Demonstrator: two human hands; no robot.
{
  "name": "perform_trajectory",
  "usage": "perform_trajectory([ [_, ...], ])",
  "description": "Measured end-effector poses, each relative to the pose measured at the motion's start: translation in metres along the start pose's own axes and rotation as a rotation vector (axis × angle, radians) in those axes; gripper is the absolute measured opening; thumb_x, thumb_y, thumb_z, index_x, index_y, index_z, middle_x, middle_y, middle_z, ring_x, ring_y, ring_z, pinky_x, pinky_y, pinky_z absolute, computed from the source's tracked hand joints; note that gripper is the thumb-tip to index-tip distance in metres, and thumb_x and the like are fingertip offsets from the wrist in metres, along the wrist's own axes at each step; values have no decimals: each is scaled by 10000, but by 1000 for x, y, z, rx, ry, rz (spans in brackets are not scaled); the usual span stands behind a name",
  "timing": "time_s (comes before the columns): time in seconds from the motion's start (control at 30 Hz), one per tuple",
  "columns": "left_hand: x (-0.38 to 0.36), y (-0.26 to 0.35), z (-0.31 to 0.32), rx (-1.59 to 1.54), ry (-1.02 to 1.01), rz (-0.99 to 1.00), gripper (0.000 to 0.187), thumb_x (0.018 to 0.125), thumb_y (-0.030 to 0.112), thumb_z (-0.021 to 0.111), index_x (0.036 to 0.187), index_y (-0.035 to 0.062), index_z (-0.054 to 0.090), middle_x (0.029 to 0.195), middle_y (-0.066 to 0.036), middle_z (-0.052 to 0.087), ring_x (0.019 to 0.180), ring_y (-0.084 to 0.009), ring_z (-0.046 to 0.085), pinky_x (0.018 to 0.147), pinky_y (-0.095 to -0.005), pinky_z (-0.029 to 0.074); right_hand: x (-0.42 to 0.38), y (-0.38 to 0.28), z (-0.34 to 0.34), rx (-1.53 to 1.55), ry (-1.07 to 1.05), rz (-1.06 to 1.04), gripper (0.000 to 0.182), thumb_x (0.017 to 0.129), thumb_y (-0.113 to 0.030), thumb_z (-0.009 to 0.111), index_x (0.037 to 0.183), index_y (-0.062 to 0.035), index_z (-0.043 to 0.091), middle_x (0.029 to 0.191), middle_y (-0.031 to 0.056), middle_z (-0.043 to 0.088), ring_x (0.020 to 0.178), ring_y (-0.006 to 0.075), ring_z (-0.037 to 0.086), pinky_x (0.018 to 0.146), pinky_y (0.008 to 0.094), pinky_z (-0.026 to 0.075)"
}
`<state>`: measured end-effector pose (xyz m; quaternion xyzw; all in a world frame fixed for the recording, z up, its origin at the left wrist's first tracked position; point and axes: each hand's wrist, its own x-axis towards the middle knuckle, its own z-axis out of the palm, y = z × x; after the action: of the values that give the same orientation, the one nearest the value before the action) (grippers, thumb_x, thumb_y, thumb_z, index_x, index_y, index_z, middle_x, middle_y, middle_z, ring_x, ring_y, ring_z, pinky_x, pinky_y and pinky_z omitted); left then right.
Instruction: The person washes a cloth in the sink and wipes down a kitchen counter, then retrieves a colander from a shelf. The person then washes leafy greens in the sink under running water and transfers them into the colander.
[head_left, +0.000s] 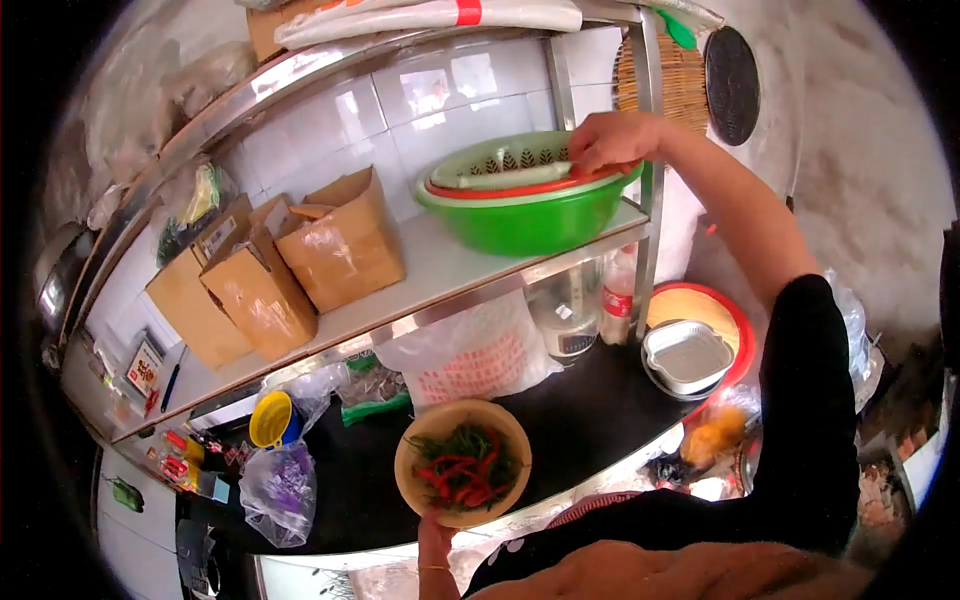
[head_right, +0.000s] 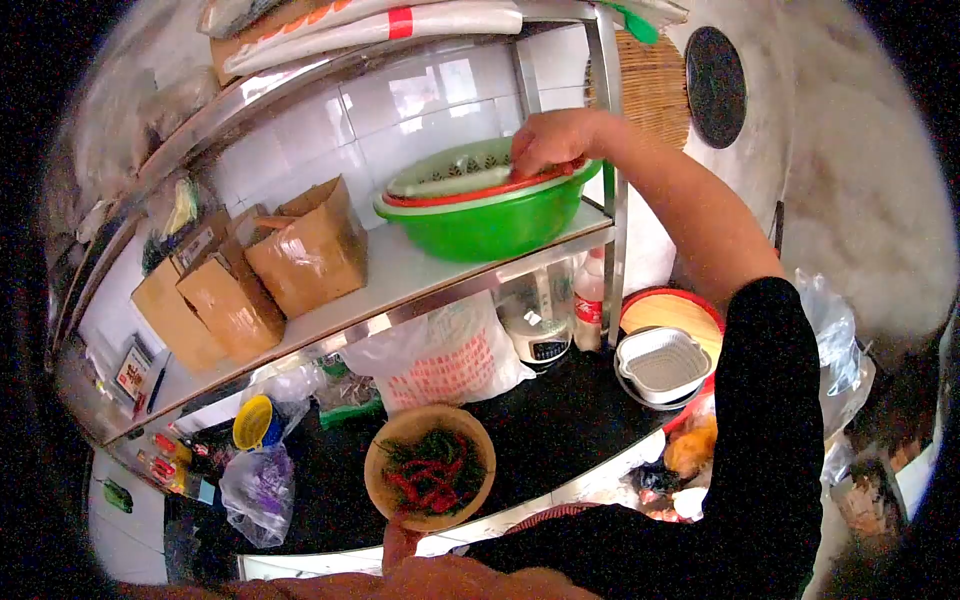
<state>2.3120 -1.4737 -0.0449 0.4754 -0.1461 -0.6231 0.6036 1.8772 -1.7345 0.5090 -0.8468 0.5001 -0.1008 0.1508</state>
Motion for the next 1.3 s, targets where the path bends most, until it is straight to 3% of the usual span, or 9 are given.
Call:
perform_trajectory([
  [0.43,0,5,11,-56,-23,-19,521,852,281,522,1310,54,422,1171,-134,566,949,-286,600,747,-424,532,-81,-33,0,441,768,-258,245,915,-194,515,1092,-25,525,832,51,568,700,117,577,654,258,492],
  [0.6,3,-2,10,-128,-50,-39,568,873,386,525,1335,79,401,1197,-110,532,943,-261,561,798,-450,495,-177,-24,56,-118,955,-301,211,843,-86,558,1035,-27,495,946,110,495,831,178,533,696,302,463],
  [0.7,-1,-2,8,-237,-75,-88,600,886,450,526,1349,95,389,1213,-96,513,940,-246,538,828,-466,472,-239,-10,93,-461,908,-360,358,651,0,549,1007,16,515,1023,198,492,989,375,495,876,402,431],
  [0.77,2,-15,-13,-405,-425,-66,581,901,466,462,1346,98,396,1225,-89,510,963,-257,543,844,-469,467,-280,6,121,-503,883,-344,357,657,14,555,1013,9,519,1058,212,489,1003,375,505,879,406,438],
  [0.8,12,-32,-45,-489,-697,-31,561,911,460,397,1338,97,408,1231,-87,515,988,-273,556,850,-466,469,-301,13,135,-494,875,-323,358,663,15,566,1018,8,521,1057,205,489,993,367,512,863,406,447],
  [0.87,-61,-13,32,-163,428,23,505,920,411,366,1284,67,428,1127,-93,536,936,-285,570,777,-429,474,-344,22,155,-460,846,-272,363,671,11,590,1028,5,525,1049,195,488,969,351,523,829,402,464],
  [1.0,-67,-73,-32,43,130,45,730,877,52,588,1447,196,155,1501,-115,100,1226,-357,409,924,-503,495,-444,33,193,-320,783,-101,403,681,-8,625,1070,-14,521,1043,191,487,919,358,549,764,402,493],
  [1.17,-20,-182,-114,355,-319,-100,389,982,337,363,1300,133,457,1227,-68,585,1130,-231,513,1034,-490,300,-624,29,270,-70,697,267,306,741,-81,651,1014,-14,531,1008,177,519,833,356,572,711,401,503],
  [1.3,-61,-259,-12,469,-293,-343,405,971,337,372,1308,120,434,1241,-80,558,1103,-245,515,1010,-478,313,-805,10,371,-29,693,680,249,747,-120,664,915,-17,510,906,169,513,752,374,580,643,447,505],
])
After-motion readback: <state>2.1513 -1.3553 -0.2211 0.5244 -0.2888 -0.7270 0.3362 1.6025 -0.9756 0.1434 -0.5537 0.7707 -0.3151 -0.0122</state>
